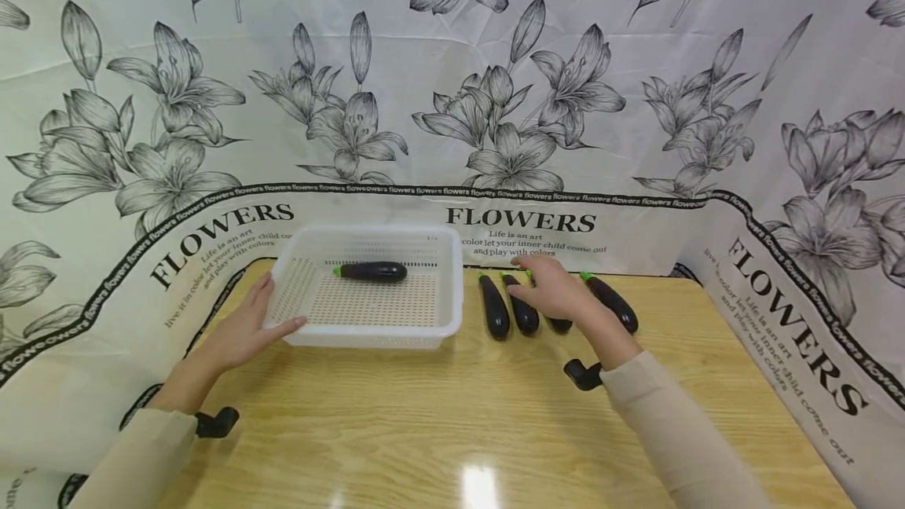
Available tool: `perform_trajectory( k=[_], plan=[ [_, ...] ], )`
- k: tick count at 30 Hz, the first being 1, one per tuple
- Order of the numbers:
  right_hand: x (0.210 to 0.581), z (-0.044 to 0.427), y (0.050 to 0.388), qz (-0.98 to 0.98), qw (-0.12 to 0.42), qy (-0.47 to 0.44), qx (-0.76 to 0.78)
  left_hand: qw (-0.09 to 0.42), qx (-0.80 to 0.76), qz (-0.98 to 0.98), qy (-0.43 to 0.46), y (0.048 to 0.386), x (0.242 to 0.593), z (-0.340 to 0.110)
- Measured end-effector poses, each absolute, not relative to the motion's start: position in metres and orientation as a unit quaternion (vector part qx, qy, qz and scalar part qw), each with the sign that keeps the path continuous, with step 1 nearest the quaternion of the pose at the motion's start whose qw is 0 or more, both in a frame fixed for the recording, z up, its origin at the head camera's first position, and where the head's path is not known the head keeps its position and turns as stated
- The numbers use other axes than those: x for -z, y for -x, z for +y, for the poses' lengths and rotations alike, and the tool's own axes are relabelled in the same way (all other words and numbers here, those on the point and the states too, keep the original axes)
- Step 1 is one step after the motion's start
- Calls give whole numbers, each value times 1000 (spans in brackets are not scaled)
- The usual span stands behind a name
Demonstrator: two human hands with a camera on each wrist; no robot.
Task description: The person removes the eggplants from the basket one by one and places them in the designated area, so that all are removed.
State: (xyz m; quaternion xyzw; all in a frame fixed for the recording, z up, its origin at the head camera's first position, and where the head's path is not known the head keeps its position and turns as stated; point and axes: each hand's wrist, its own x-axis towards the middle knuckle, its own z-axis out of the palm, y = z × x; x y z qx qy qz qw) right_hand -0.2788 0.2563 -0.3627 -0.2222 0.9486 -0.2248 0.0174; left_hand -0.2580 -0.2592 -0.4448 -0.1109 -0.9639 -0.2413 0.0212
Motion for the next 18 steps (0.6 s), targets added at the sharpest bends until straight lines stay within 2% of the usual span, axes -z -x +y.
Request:
perform_trajectory(
  k=[18],
  plan=[
    [362, 182, 297, 925, 21, 283, 252, 27, 245, -963, 112, 261, 446, -261]
  ],
)
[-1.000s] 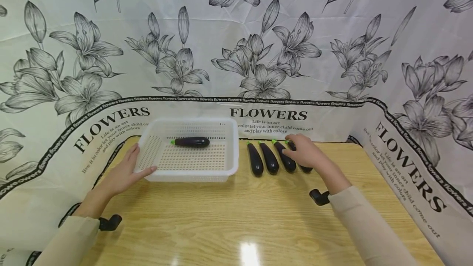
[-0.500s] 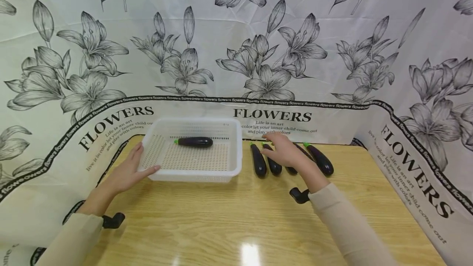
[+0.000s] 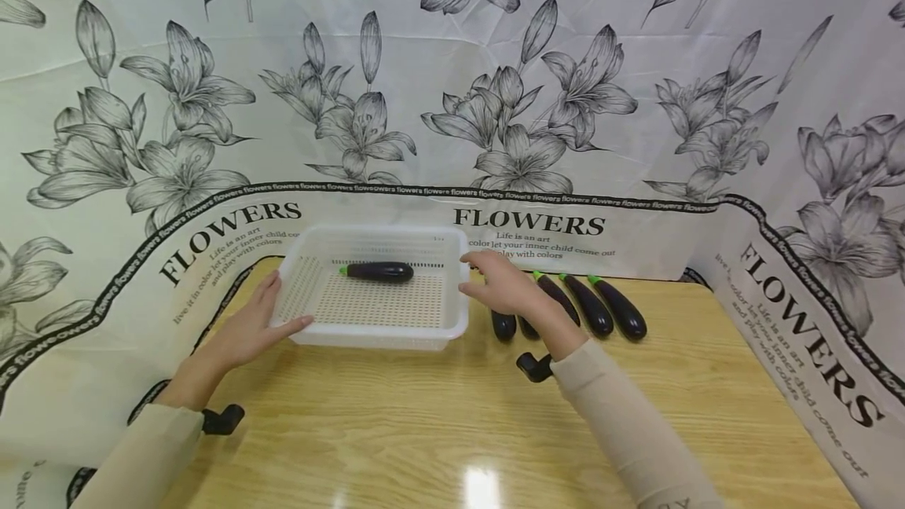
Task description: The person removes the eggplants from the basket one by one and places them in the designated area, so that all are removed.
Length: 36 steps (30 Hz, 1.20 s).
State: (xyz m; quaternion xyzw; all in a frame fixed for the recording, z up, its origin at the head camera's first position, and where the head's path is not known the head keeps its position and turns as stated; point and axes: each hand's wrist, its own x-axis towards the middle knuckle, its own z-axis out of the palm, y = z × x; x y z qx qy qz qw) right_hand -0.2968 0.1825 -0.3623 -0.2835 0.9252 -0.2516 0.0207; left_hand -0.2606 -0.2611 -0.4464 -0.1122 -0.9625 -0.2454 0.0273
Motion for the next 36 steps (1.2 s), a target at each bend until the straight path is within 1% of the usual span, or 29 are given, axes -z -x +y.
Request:
perform_trajectory(
  k=[12, 16, 23, 32, 36],
  plan=[
    [357, 146, 315, 915, 37, 328, 230, 27, 240, -964, 111, 259, 440, -259],
    [350, 131, 322, 914, 44, 341, 217, 28, 236, -965, 110, 258, 437, -262],
    [340, 103, 341, 906, 57, 386, 166, 28, 244, -963, 109, 261, 440, -263],
    [342, 69, 369, 908, 100, 389, 115, 29, 246, -963, 104, 262, 448, -262],
    [348, 58, 385, 908, 106, 394, 97, 31, 251, -962, 106, 263, 448, -261]
  ],
)
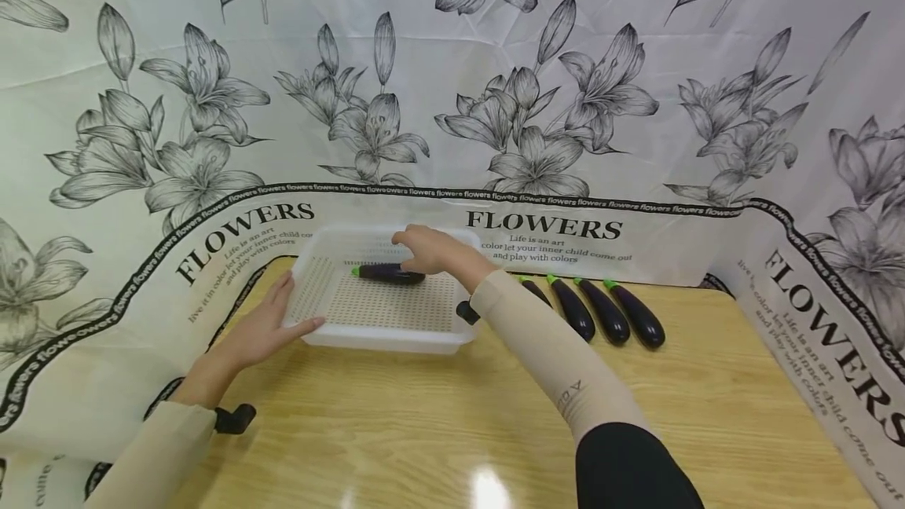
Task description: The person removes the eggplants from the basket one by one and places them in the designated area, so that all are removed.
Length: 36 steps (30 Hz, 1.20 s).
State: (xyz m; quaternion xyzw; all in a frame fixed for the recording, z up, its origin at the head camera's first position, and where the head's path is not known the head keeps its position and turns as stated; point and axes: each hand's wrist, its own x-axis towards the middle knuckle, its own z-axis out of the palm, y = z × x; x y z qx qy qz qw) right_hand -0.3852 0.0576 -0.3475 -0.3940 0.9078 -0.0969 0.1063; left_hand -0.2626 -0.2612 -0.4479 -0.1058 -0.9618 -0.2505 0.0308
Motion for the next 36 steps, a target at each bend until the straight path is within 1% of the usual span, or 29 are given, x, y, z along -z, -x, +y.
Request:
perform_trajectory(
  k=[3, 7, 12, 18, 29, 36],
  plan=[
    [356, 49, 399, 908, 115, 395, 82, 31, 251, -962, 105, 263, 448, -261],
    [373, 38, 410, 907, 149, 391, 48, 27, 249, -962, 104, 264, 448, -259],
    [390, 26, 413, 904, 189, 384, 5, 28, 247, -963, 106, 265, 449, -257],
    [398, 18, 413, 906, 239, 346, -42, 19, 250, -963, 102, 263, 445, -258],
    [409, 32, 419, 931, 221, 289, 11, 24, 242, -964, 104, 264, 446, -258],
    [406, 32, 418, 932, 211, 293, 24, 18, 247, -964, 100, 263, 445, -260]
  ],
)
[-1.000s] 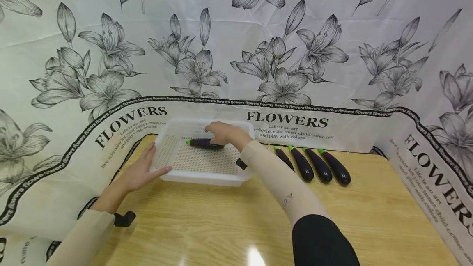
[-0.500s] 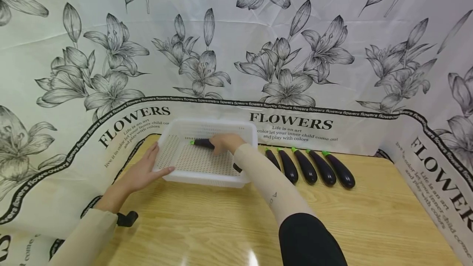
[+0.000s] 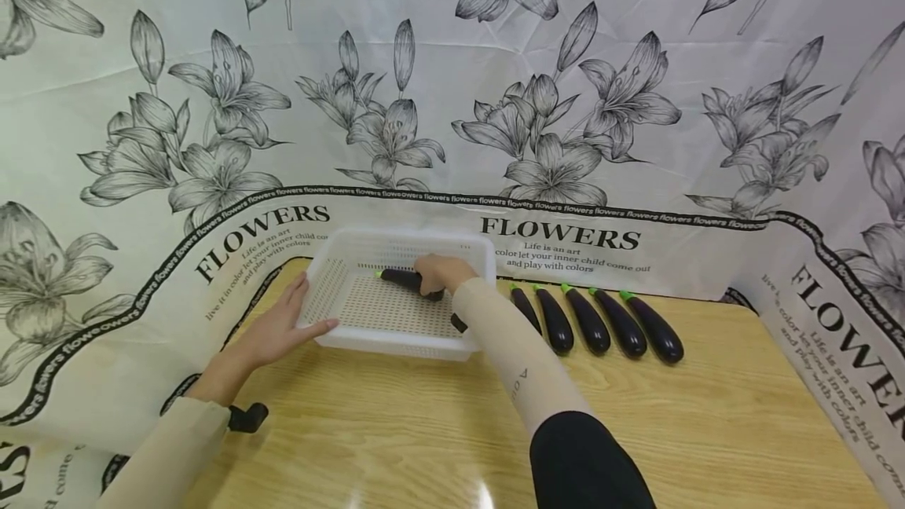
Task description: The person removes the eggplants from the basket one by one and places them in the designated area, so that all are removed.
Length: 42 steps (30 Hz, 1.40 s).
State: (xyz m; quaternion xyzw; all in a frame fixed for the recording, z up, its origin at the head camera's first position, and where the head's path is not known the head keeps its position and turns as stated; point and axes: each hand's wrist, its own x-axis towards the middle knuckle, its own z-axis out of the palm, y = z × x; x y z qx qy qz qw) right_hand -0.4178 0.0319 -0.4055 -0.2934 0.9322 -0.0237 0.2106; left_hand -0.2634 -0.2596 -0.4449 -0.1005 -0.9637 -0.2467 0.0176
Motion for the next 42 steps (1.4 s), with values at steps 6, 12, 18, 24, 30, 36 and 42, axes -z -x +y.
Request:
perform_trajectory(
  k=[6, 12, 18, 24, 30, 36, 42],
  plan=[
    [390, 39, 414, 928, 194, 315, 37, 19, 243, -964, 101, 263, 443, -257],
    [371, 49, 405, 933, 181, 308, 43, 19, 243, -964, 104, 262, 442, -257],
    [349, 59, 388, 938, 155, 305, 53, 21, 239, -966, 101, 262, 443, -261],
    [332, 73, 369, 939, 146, 299, 84, 23, 228, -968, 105, 260, 442, -263],
    [323, 87, 349, 936, 132, 310, 103, 18, 234, -966, 106, 257, 441, -263],
    [321, 110, 326, 933, 101, 321, 127, 17, 241, -964, 113, 259, 442, -261],
    [327, 134, 311, 937, 96, 308, 138, 10, 244, -963, 116, 258, 440, -258]
  ],
)
